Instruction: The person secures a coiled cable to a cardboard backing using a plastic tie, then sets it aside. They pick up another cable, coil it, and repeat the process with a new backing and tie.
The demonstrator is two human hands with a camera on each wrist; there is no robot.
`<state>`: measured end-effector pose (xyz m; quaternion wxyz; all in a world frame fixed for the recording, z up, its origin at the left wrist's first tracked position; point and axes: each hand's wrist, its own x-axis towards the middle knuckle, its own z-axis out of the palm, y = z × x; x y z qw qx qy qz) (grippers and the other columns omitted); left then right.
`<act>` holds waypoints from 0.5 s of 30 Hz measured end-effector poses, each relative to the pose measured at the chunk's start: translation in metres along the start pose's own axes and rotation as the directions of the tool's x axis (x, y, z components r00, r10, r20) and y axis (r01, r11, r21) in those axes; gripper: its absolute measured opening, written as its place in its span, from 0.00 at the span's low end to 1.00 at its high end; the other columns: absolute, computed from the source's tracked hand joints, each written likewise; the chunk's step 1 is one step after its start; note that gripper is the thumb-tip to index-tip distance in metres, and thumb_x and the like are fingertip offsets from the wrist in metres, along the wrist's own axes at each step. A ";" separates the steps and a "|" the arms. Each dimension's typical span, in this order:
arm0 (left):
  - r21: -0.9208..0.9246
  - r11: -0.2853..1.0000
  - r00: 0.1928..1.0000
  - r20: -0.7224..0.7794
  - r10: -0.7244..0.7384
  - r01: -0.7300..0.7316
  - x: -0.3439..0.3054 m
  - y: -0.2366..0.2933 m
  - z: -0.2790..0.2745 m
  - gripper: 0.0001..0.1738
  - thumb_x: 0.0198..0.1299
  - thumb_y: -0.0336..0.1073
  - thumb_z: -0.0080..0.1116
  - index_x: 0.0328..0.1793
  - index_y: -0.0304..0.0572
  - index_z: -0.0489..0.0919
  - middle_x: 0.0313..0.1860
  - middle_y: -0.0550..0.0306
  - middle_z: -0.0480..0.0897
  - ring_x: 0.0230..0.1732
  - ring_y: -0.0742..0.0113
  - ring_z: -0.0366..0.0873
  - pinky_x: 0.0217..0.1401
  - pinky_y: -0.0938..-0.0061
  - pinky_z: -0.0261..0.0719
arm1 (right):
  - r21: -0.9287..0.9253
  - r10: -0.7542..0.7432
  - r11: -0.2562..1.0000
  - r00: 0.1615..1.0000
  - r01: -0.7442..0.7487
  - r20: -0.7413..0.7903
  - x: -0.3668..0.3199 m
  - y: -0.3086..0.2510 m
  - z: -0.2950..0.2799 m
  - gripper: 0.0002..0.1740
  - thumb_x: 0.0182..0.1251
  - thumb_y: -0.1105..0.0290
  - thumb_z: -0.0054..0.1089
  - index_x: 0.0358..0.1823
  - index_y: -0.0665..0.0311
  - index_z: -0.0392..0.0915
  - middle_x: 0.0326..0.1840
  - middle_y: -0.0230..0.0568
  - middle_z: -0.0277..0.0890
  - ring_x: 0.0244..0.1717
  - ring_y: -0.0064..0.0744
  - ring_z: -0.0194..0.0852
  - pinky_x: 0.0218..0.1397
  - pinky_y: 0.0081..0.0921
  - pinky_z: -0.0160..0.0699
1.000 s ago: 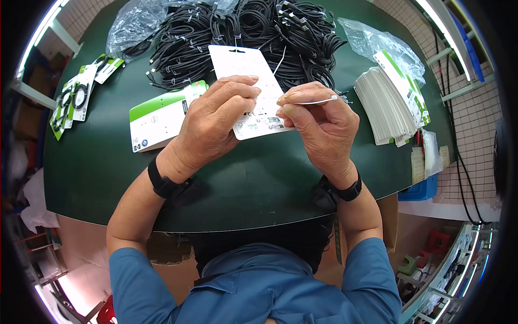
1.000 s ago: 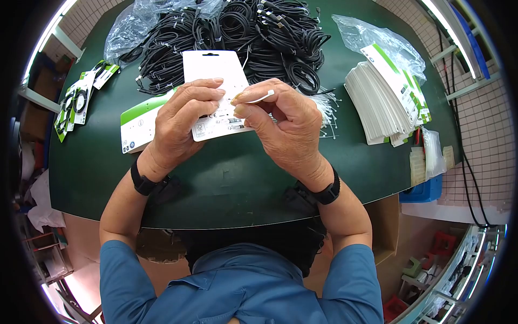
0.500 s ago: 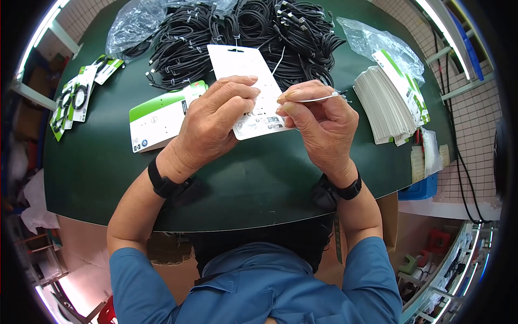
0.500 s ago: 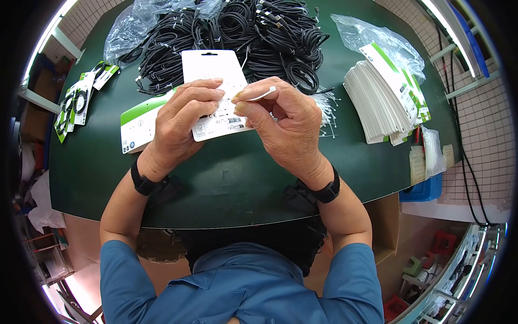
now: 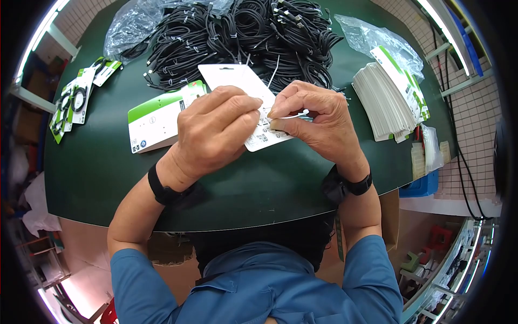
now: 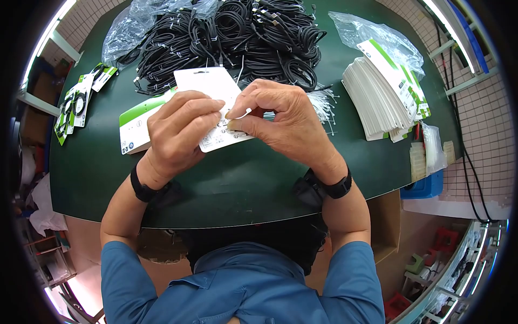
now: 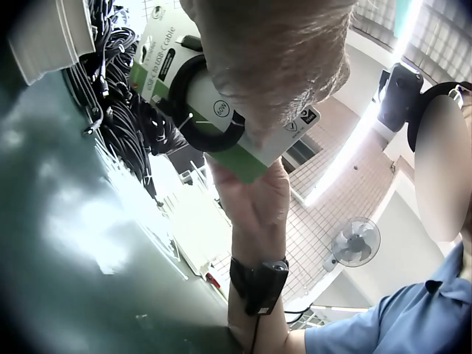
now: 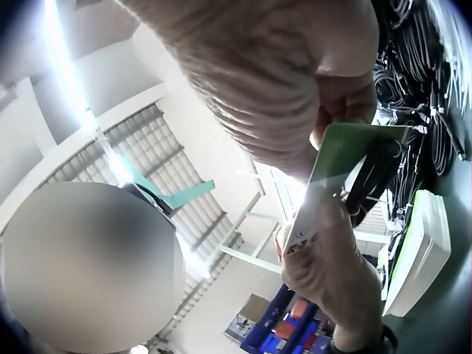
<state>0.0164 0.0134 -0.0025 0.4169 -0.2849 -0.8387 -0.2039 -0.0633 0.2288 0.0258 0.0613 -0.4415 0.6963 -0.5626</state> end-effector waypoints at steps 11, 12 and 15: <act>-0.230 0.970 0.997 -0.033 0.074 -0.080 0.012 0.025 -0.001 0.06 0.56 0.29 0.71 0.37 0.40 0.83 0.38 0.57 0.88 0.40 0.59 0.90 0.34 0.70 0.82 | 0.475 0.123 0.847 0.956 -0.240 0.266 -0.002 -0.003 -0.015 0.05 0.58 0.82 0.78 0.33 0.66 0.90 0.34 0.37 0.85 0.41 0.26 0.81 0.46 0.23 0.79; -0.324 0.946 0.999 -0.046 0.004 -0.018 0.011 0.027 0.001 0.05 0.59 0.30 0.71 0.39 0.40 0.84 0.37 0.56 0.88 0.39 0.58 0.89 0.36 0.70 0.83 | 0.468 0.112 0.853 0.957 -0.231 0.268 -0.002 0.000 -0.017 0.04 0.59 0.81 0.77 0.35 0.67 0.90 0.35 0.38 0.86 0.41 0.25 0.81 0.46 0.22 0.78; -0.447 0.882 0.987 0.015 -0.158 0.148 0.010 0.032 -0.006 0.05 0.67 0.31 0.68 0.43 0.38 0.84 0.37 0.54 0.88 0.37 0.59 0.89 0.38 0.70 0.85 | 0.462 0.090 0.862 0.958 -0.212 0.272 -0.003 0.003 -0.015 0.05 0.63 0.79 0.76 0.39 0.68 0.89 0.38 0.38 0.86 0.41 0.25 0.81 0.45 0.21 0.77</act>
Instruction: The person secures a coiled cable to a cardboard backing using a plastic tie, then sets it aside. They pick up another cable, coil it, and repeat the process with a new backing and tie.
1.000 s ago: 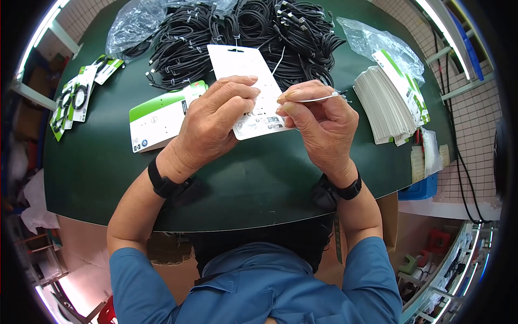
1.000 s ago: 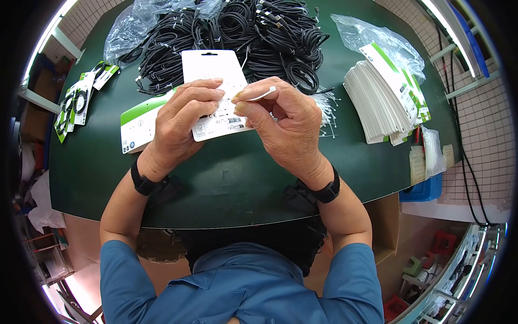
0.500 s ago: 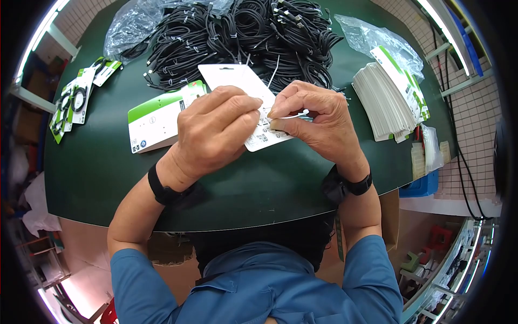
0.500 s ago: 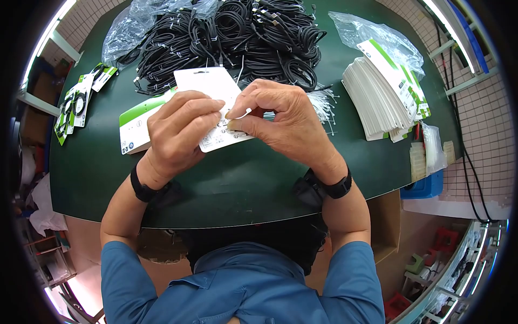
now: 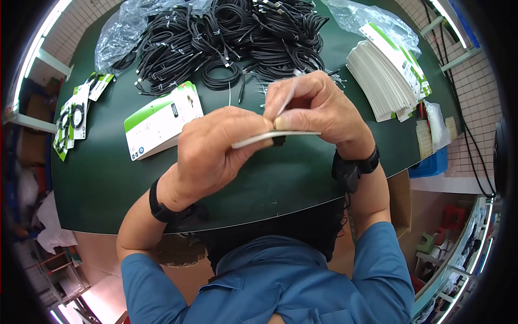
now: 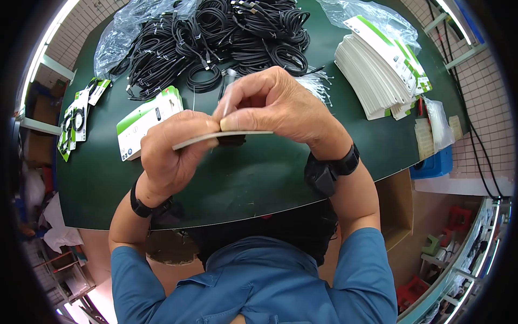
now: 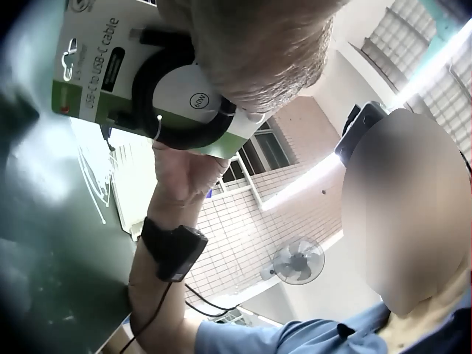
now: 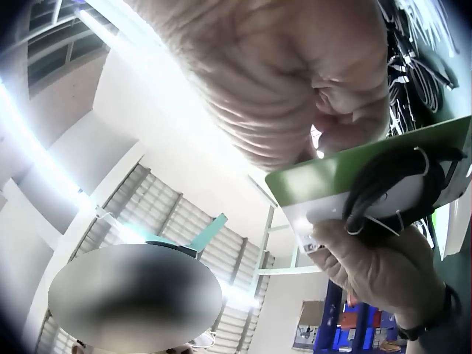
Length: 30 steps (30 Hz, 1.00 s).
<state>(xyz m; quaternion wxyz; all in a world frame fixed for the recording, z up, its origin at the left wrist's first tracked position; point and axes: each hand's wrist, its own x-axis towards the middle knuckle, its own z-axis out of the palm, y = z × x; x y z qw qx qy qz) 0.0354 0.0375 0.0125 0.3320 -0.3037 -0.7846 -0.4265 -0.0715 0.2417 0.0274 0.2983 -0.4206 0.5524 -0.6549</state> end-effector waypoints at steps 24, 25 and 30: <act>-0.627 0.498 0.670 0.052 -0.740 0.599 -0.011 -0.036 0.000 0.13 0.83 0.37 0.53 0.58 0.33 0.79 0.45 0.56 0.88 0.42 0.79 0.83 0.45 0.80 0.85 | -0.947 -0.695 0.096 0.702 0.306 0.156 0.015 0.031 0.028 0.22 0.44 0.80 0.82 0.42 0.53 0.91 0.35 0.28 0.75 0.34 0.31 0.70 0.31 0.26 0.70; -0.636 0.492 0.674 0.059 -0.737 0.594 -0.011 -0.035 0.001 0.13 0.82 0.37 0.53 0.58 0.33 0.79 0.45 0.56 0.88 0.42 0.79 0.83 0.45 0.80 0.85 | -0.950 -0.693 0.091 0.704 0.299 0.155 0.015 0.031 0.028 0.21 0.44 0.80 0.82 0.42 0.53 0.91 0.35 0.29 0.75 0.35 0.31 0.70 0.31 0.26 0.70; -0.649 0.514 0.709 0.057 -0.702 0.561 -0.005 -0.029 0.002 0.13 0.79 0.37 0.59 0.58 0.33 0.80 0.46 0.57 0.88 0.43 0.79 0.83 0.46 0.80 0.85 | -0.955 -0.716 0.110 0.688 0.275 0.116 0.015 0.029 0.029 0.19 0.45 0.80 0.81 0.41 0.55 0.90 0.36 0.29 0.76 0.36 0.32 0.70 0.32 0.26 0.70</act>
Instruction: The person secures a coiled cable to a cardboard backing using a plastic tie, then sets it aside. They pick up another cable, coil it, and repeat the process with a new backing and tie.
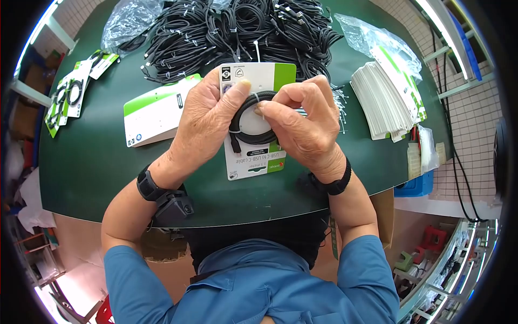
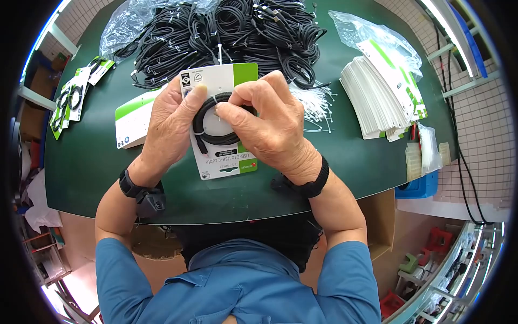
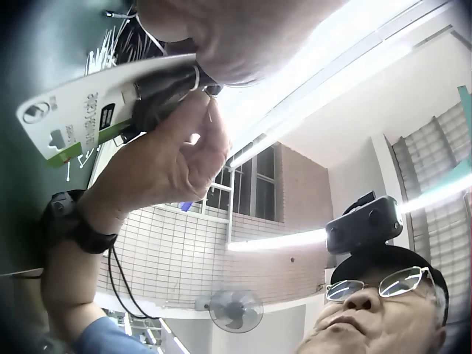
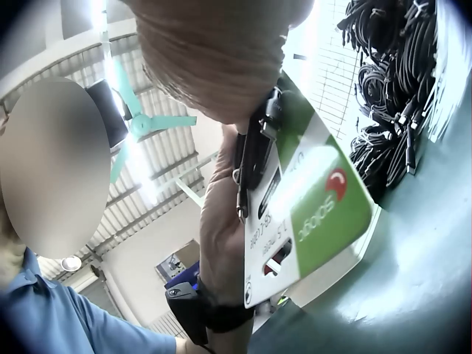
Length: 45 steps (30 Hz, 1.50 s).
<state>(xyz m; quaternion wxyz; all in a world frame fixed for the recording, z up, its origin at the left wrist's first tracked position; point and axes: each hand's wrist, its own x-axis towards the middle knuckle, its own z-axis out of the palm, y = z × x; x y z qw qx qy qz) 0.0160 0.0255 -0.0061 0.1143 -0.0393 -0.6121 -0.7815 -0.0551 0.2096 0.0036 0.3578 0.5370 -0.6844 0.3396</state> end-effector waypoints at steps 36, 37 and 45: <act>-0.222 0.975 1.000 -0.008 -0.008 0.007 0.005 0.006 -0.011 0.17 0.71 0.27 0.69 0.63 0.32 0.82 0.54 0.51 0.90 0.51 0.71 0.88 0.58 0.74 0.87 | 0.355 -0.047 0.934 0.999 0.047 -0.009 -0.006 -0.011 0.003 0.12 0.64 0.75 0.74 0.42 0.59 0.78 0.48 0.40 0.88 0.36 0.37 0.85 0.38 0.32 0.81; -0.224 0.975 1.000 -0.011 -0.007 0.004 0.005 0.006 -0.010 0.17 0.71 0.27 0.69 0.63 0.32 0.82 0.54 0.51 0.90 0.51 0.71 0.88 0.58 0.74 0.87 | 0.380 -0.034 0.925 0.999 0.027 0.011 -0.005 -0.011 0.002 0.11 0.68 0.74 0.74 0.43 0.58 0.77 0.49 0.42 0.89 0.36 0.38 0.86 0.38 0.32 0.82; -0.208 0.978 1.000 -0.016 0.003 -0.006 0.004 0.005 -0.008 0.16 0.71 0.27 0.69 0.62 0.32 0.83 0.53 0.51 0.90 0.49 0.72 0.88 0.56 0.75 0.88 | 0.437 0.027 0.899 0.999 -0.016 -0.019 -0.006 -0.012 0.007 0.13 0.71 0.76 0.70 0.46 0.58 0.72 0.47 0.48 0.90 0.34 0.39 0.85 0.39 0.33 0.83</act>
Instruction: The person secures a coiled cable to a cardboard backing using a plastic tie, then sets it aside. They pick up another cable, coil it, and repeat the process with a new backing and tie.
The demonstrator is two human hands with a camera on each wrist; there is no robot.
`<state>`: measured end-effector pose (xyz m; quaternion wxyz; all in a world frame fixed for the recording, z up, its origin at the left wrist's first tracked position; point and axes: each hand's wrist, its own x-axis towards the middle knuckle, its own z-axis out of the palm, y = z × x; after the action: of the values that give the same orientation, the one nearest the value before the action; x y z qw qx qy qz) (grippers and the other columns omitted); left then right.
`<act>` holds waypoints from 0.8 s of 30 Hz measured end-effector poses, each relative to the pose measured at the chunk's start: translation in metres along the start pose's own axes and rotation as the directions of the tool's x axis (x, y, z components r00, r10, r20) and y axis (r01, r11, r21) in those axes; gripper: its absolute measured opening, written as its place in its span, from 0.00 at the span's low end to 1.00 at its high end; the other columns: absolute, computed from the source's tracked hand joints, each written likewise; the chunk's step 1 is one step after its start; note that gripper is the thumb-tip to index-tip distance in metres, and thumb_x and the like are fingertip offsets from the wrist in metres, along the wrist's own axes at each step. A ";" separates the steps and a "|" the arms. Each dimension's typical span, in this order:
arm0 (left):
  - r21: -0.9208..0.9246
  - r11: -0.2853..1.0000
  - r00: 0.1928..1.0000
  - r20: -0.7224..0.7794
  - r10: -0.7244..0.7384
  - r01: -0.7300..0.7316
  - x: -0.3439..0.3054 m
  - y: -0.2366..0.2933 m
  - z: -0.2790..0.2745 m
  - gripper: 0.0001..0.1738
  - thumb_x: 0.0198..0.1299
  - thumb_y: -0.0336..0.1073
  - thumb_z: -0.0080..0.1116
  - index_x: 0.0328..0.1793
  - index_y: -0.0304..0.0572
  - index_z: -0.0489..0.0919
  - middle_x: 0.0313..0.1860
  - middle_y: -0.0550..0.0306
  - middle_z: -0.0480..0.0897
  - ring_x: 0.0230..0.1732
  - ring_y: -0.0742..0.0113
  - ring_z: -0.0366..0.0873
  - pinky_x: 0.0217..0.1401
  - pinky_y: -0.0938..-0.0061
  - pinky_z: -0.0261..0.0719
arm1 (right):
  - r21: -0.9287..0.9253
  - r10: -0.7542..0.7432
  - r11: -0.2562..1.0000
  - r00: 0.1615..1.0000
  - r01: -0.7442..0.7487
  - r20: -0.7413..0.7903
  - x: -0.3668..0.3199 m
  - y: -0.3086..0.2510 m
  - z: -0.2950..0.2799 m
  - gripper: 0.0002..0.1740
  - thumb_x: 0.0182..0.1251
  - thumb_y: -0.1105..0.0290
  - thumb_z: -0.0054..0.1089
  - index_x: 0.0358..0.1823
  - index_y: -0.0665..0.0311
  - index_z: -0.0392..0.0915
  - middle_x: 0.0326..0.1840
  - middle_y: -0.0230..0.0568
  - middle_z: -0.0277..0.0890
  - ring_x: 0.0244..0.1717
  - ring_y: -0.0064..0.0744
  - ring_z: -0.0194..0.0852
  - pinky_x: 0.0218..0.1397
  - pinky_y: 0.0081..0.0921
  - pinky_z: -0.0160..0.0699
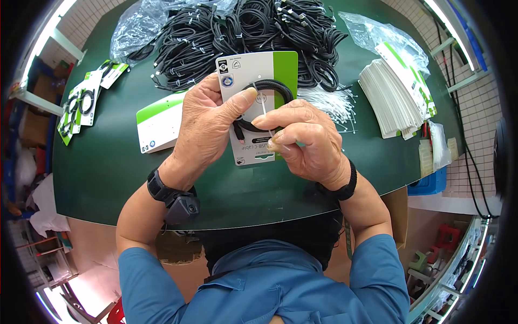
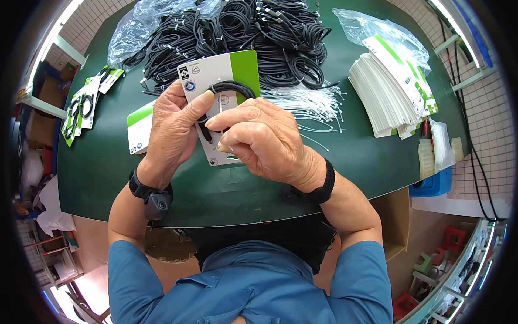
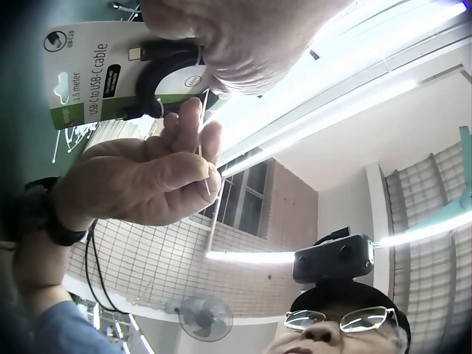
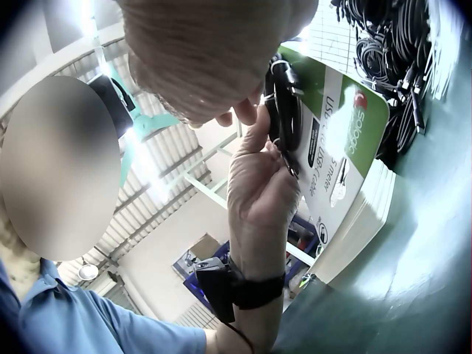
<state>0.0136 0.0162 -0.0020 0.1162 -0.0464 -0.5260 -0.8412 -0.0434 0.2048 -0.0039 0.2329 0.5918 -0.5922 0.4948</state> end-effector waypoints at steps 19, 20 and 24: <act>0.026 0.999 1.000 -0.015 -0.020 0.021 -0.003 -0.008 0.003 0.14 0.71 0.27 0.67 0.60 0.32 0.83 0.51 0.53 0.90 0.45 0.74 0.87 0.51 0.77 0.87 | -0.018 0.002 1.000 0.999 -0.002 0.033 0.004 -0.002 -0.002 0.12 0.69 0.82 0.71 0.46 0.62 0.76 0.44 0.47 0.89 0.40 0.39 0.89 0.41 0.31 0.84; 0.023 1.000 1.000 -0.016 -0.021 0.021 -0.003 -0.008 0.003 0.14 0.71 0.27 0.67 0.60 0.32 0.83 0.51 0.53 0.90 0.45 0.74 0.87 0.51 0.77 0.87 | -0.064 0.002 0.998 0.999 0.000 0.033 0.004 -0.003 -0.002 0.13 0.68 0.83 0.71 0.46 0.63 0.77 0.43 0.47 0.89 0.40 0.39 0.89 0.41 0.31 0.84; 0.061 0.996 0.998 -0.010 -0.063 0.063 -0.007 -0.009 0.004 0.14 0.71 0.28 0.67 0.60 0.32 0.83 0.51 0.53 0.90 0.46 0.75 0.87 0.52 0.77 0.87 | -0.102 0.005 0.995 1.000 -0.006 -0.009 0.004 0.001 -0.003 0.13 0.67 0.85 0.71 0.47 0.65 0.78 0.42 0.46 0.88 0.40 0.37 0.88 0.41 0.30 0.85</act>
<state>0.0177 0.0242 -0.0097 0.0932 -0.0227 -0.5524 -0.8280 -0.0464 0.2055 0.0001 0.2641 0.5754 -0.6171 0.4673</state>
